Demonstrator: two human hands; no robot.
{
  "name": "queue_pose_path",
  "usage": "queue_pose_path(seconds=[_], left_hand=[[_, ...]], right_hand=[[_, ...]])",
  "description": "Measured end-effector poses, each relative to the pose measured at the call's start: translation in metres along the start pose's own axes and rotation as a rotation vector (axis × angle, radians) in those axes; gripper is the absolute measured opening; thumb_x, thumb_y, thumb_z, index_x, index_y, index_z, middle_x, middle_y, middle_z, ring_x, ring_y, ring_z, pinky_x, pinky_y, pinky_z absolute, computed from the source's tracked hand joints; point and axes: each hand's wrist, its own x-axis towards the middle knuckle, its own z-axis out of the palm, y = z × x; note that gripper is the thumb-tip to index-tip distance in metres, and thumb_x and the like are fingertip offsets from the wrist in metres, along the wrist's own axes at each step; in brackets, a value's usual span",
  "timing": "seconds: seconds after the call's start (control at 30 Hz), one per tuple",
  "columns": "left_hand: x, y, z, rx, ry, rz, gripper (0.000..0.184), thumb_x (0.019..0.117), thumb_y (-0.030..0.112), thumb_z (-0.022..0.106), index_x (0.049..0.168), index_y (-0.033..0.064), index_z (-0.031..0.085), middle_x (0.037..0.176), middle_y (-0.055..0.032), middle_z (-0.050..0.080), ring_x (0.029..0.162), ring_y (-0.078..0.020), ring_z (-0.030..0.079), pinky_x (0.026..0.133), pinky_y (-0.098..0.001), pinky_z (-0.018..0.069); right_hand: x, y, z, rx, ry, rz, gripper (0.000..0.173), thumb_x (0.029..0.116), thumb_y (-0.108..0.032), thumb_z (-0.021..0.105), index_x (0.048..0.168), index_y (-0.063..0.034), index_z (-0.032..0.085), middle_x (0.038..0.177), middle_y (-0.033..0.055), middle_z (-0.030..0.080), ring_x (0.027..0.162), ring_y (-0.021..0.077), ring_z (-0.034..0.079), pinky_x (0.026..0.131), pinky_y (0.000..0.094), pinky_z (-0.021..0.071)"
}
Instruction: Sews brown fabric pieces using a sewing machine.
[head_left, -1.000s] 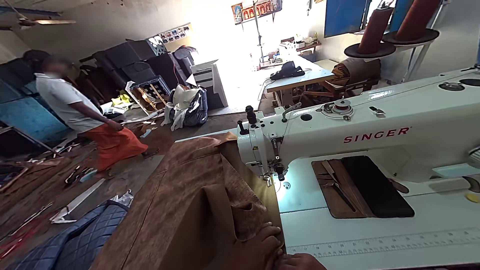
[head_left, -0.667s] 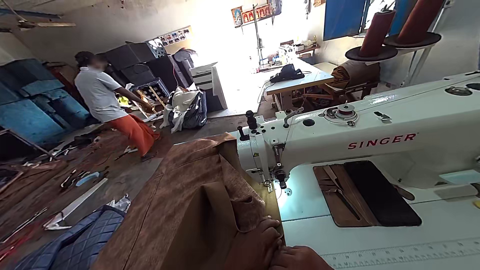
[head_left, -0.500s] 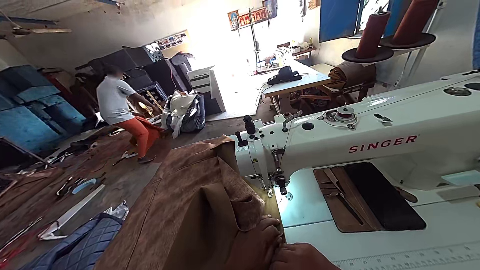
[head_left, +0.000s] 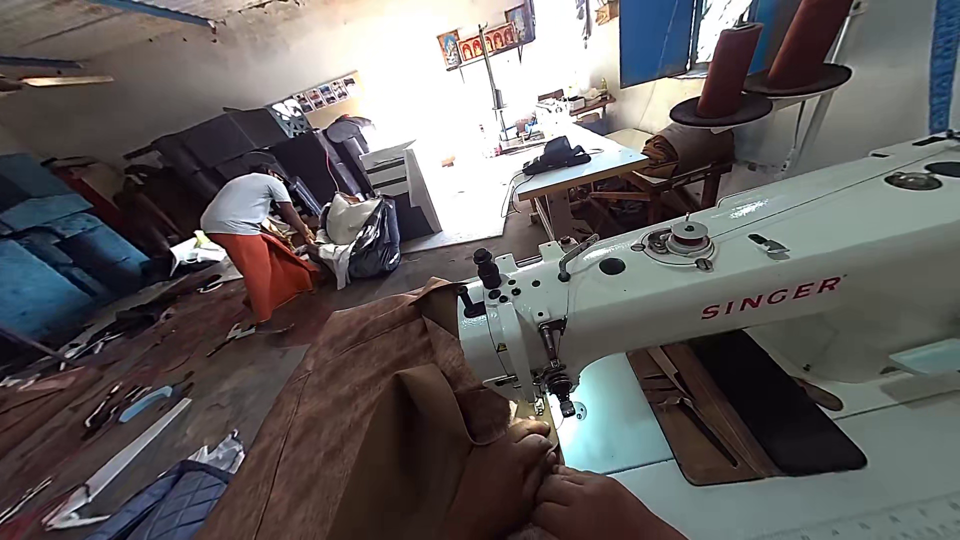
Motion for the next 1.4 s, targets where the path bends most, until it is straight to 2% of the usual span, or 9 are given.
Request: queue_pose_path(seconds=[0.2,0.47,0.6,0.8,0.93,1.07,1.13,1.23,1.4], left_hand=[[0.011,-0.013,-0.002,0.073,0.011,-0.013,0.029,0.1019,0.026,0.056,0.109,0.0082,0.078,0.111,-0.0155,0.073,0.103,-0.0292,0.071,0.086,-0.0464,0.0584],[0.003,-0.002,0.002,0.269,0.092,-0.038,0.029,0.1029,0.025,0.055,0.116,0.0091,0.076,0.115,-0.0133,0.074,0.114,-0.0310,0.069,0.099,-0.0507,0.0545],[-0.043,0.035,-0.005,0.339,0.288,-0.384,0.051,0.0834,0.007,0.074,0.134,0.0056,0.067,0.140,-0.0230,0.061,0.140,-0.0500,0.046,0.112,-0.0775,0.0231],[-0.098,0.003,-0.013,0.196,0.372,-0.832,0.055,0.0885,0.006,0.063,0.143,0.0085,0.059,0.155,-0.0188,0.048,0.150,-0.0480,0.030,0.110,-0.0826,0.0075],[-0.096,-0.027,-0.030,0.182,0.269,-0.837,0.052,0.0933,0.009,0.058,0.142,0.0279,0.063,0.158,-0.0089,0.047,0.153,-0.0397,0.029,0.113,-0.0795,0.0048],[-0.101,-0.051,-0.035,0.139,0.341,-0.574,0.042,0.0896,0.015,0.058,0.125,0.0303,0.076,0.153,-0.0080,0.053,0.152,-0.0528,0.019,0.104,-0.0867,-0.0009],[-0.105,-0.046,-0.033,0.191,0.506,-0.351,0.035,0.0863,0.018,0.057,0.111,0.0244,0.082,0.140,-0.0128,0.064,0.144,-0.0608,0.028,0.099,-0.0893,0.0055],[-0.102,0.007,-0.044,0.280,0.606,-0.152,0.029,0.0961,0.029,0.055,0.093,0.0138,0.080,0.108,-0.0079,0.077,0.124,-0.0448,0.061,0.105,-0.0791,0.0221],[-0.092,0.127,-0.036,0.362,0.207,-0.291,0.023,0.0978,0.015,0.061,0.099,-0.0023,0.076,0.087,-0.0170,0.076,0.082,-0.0357,0.075,0.082,-0.0570,0.0556]], right_hand=[[0.005,0.007,0.002,0.043,-0.025,0.008,0.019,0.0900,0.009,0.059,0.101,0.0000,0.072,0.105,0.0157,0.074,0.108,0.0296,0.071,0.100,0.0414,0.0548],[0.005,0.005,-0.002,0.052,-0.054,0.028,0.021,0.0875,0.008,0.062,0.104,-0.0007,0.073,0.109,0.0157,0.074,0.112,0.0310,0.070,0.102,0.0439,0.0537],[0.003,0.004,-0.001,0.032,-0.041,-0.036,0.022,0.0941,0.001,0.060,0.110,-0.0052,0.074,0.114,0.0117,0.075,0.113,0.0297,0.071,0.103,0.0480,0.0534],[-0.016,-0.018,-0.001,-0.104,0.022,-0.122,0.019,0.0887,-0.004,0.067,0.103,-0.0141,0.074,0.096,0.0053,0.076,0.083,0.0222,0.076,0.063,0.0386,0.0612],[-0.032,-0.038,-0.005,-0.048,-0.010,-0.113,0.022,0.0942,0.001,0.062,0.106,-0.0106,0.076,0.109,0.0078,0.078,0.104,0.0246,0.075,0.088,0.0393,0.0614],[-0.046,-0.047,-0.005,-0.072,-0.052,-0.181,0.022,0.0943,-0.003,0.062,0.109,-0.0125,0.075,0.113,0.0063,0.077,0.112,0.0236,0.073,0.097,0.0383,0.0578],[-0.055,-0.049,-0.004,-0.059,-0.034,-0.194,0.021,0.0943,-0.002,0.063,0.108,-0.0118,0.076,0.111,0.0074,0.077,0.109,0.0242,0.074,0.095,0.0385,0.0588],[-0.062,-0.057,-0.007,-0.005,-0.003,-0.184,0.019,0.0948,0.000,0.062,0.106,-0.0088,0.075,0.108,0.0103,0.077,0.107,0.0268,0.074,0.093,0.0391,0.0595],[-0.058,-0.073,-0.006,-0.068,0.029,-0.216,0.018,0.0961,0.000,0.058,0.098,-0.0072,0.074,0.100,0.0111,0.078,0.100,0.0272,0.076,0.086,0.0381,0.0615]])
